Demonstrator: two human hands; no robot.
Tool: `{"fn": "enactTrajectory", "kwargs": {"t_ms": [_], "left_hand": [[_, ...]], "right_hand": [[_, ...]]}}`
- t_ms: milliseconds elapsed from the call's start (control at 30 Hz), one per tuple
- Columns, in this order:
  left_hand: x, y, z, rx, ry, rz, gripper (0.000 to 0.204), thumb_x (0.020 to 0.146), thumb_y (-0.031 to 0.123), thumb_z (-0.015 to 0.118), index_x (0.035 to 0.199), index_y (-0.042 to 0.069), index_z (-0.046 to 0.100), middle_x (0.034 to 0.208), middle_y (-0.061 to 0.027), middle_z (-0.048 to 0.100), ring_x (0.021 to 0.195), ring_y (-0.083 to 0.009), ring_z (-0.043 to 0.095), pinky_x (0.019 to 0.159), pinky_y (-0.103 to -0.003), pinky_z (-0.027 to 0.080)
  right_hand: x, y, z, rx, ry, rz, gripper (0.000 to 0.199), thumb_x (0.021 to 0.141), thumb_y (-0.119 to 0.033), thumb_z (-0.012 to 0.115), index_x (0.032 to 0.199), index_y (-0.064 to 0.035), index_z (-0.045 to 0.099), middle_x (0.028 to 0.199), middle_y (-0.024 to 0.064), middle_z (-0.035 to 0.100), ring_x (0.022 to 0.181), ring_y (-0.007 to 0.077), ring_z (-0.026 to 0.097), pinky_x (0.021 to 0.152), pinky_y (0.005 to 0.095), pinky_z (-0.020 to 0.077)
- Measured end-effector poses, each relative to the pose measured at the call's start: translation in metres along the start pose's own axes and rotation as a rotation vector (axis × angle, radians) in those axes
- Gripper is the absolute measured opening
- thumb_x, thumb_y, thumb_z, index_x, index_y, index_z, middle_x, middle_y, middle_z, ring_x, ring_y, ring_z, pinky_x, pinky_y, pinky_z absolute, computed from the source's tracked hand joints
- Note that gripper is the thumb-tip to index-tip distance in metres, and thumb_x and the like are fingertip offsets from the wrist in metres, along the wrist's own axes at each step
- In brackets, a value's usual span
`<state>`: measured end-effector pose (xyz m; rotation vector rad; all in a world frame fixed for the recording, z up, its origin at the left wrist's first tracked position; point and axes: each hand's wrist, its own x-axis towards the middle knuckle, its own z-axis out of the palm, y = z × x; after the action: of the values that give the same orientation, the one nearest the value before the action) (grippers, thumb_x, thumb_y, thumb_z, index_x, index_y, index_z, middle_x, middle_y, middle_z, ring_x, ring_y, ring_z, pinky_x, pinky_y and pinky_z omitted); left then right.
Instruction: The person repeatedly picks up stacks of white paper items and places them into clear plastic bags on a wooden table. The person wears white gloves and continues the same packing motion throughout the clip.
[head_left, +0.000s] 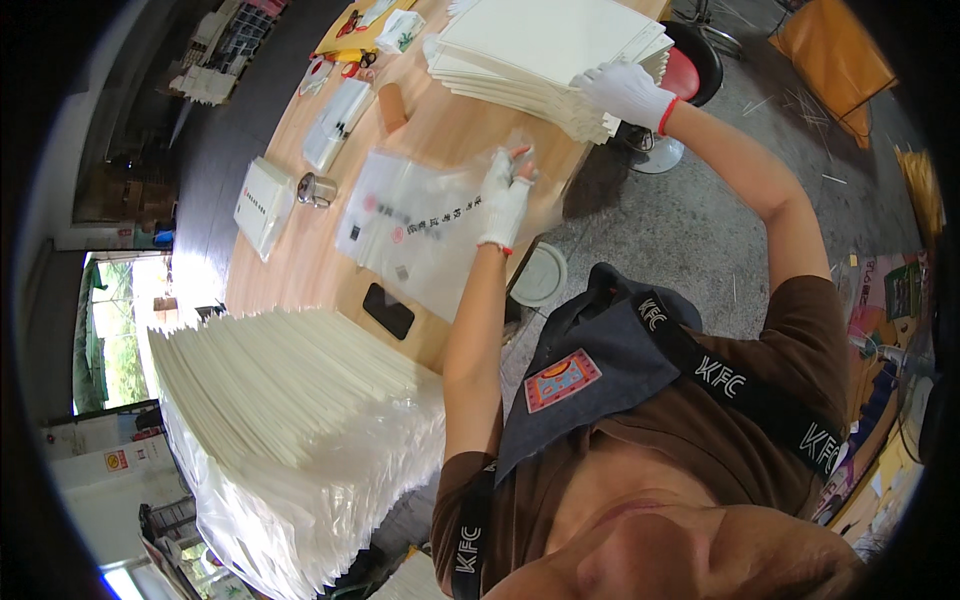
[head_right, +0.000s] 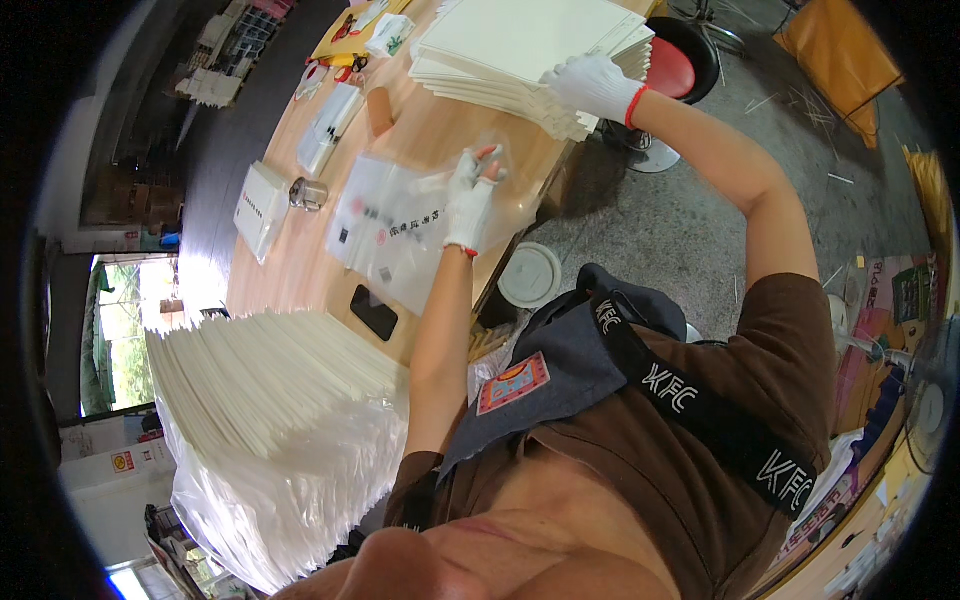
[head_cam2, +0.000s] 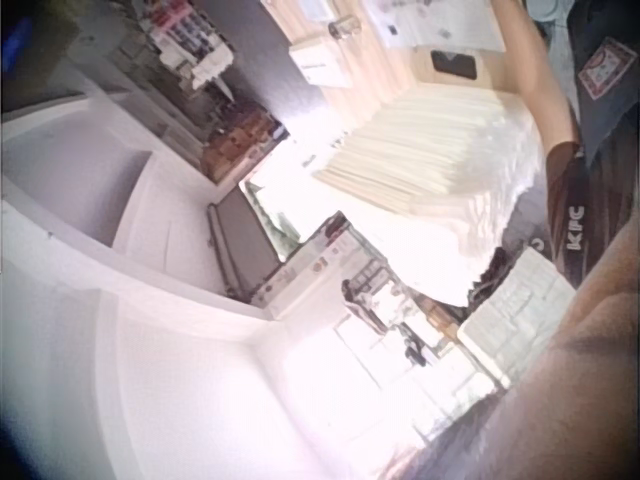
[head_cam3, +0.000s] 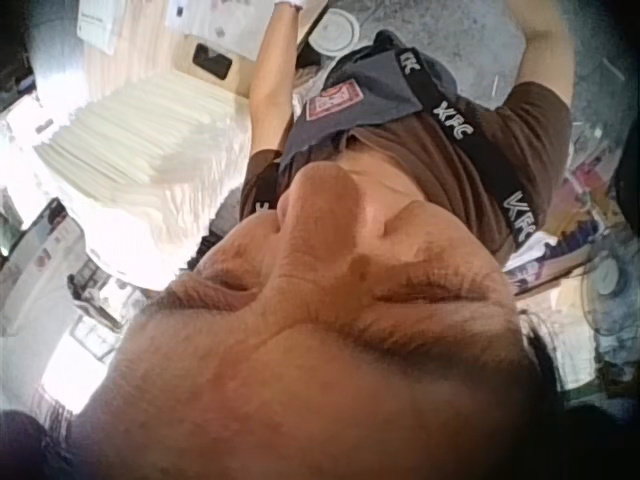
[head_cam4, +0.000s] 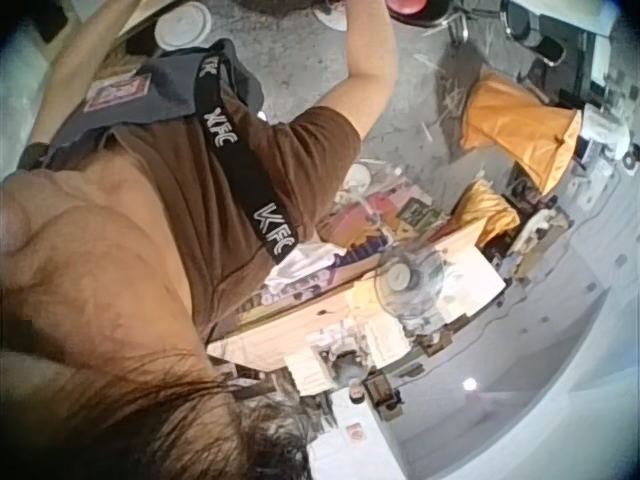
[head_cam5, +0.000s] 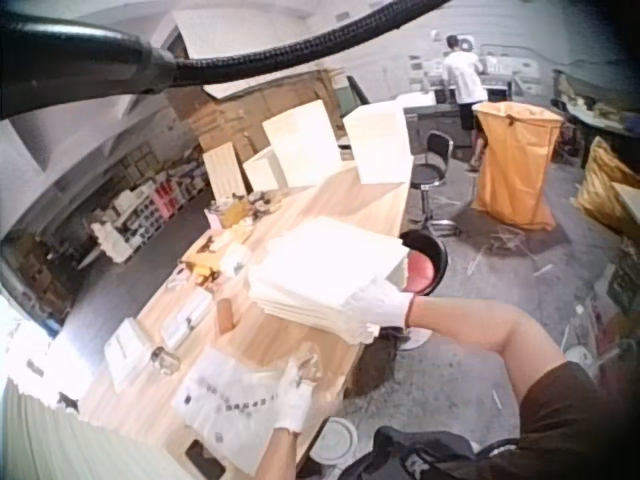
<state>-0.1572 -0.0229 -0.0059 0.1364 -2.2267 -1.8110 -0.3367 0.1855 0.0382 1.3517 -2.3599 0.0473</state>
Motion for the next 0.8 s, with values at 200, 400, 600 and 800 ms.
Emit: {"fn": "enactTrajectory", "kwargs": {"t_ms": [200, 400, 600, 800], "left_hand": [[0.032, 0.028, 0.025, -0.964, 0.095, -0.495, 0.032, 0.086, 0.023, 0.058, 0.11, 0.003, 0.057, 0.106, -0.0136, 0.06, 0.09, -0.0204, 0.059, 0.078, -0.035, 0.05], [-0.01, 0.03, -0.048, -0.463, -0.033, -0.365, 0.035, 0.083, 0.006, 0.052, 0.116, -0.008, 0.051, 0.102, -0.0141, 0.063, 0.088, -0.0205, 0.064, 0.075, -0.03, 0.054], [-0.04, 0.058, -0.034, 0.078, -0.146, -0.387, 0.044, 0.087, 0.016, 0.056, 0.126, -0.002, 0.045, 0.112, -0.0179, 0.061, 0.096, -0.0268, 0.063, 0.084, -0.035, 0.051], [-0.06, 0.074, 0.032, 0.908, -0.251, -0.212, 0.101, 0.075, 0.033, 0.069, 0.147, 0.007, 0.003, 0.134, -0.0215, 0.045, 0.103, -0.0347, 0.058, 0.086, -0.04, 0.047]], "right_hand": [[-0.012, -0.077, -0.087, 0.081, -0.176, -0.155, 0.022, 0.079, -0.029, 0.056, 0.079, -0.0079, 0.062, 0.073, 0.0104, 0.065, 0.069, 0.0296, 0.066, 0.061, 0.0399, 0.0524], [-0.063, -0.05, -0.058, 0.721, 0.092, 0.478, 0.035, 0.081, -0.033, 0.065, 0.109, -0.0112, 0.062, 0.117, 0.0112, 0.056, 0.1, 0.0249, 0.061, 0.088, 0.0346, 0.0482], [-0.057, -0.103, -0.004, 2.069, 0.029, 0.531, 0.054, 0.081, -0.025, 0.068, 0.126, -0.0013, 0.05, 0.124, 0.0108, 0.054, 0.12, 0.0186, 0.046, 0.101, 0.0327, 0.0359], [-0.044, -0.142, -0.014, 1.37, -0.128, 0.865, 0.053, 0.082, -0.042, 0.064, 0.115, -0.0012, 0.059, 0.109, 0.0136, 0.063, 0.099, 0.0193, 0.06, 0.086, 0.0315, 0.045]]}}
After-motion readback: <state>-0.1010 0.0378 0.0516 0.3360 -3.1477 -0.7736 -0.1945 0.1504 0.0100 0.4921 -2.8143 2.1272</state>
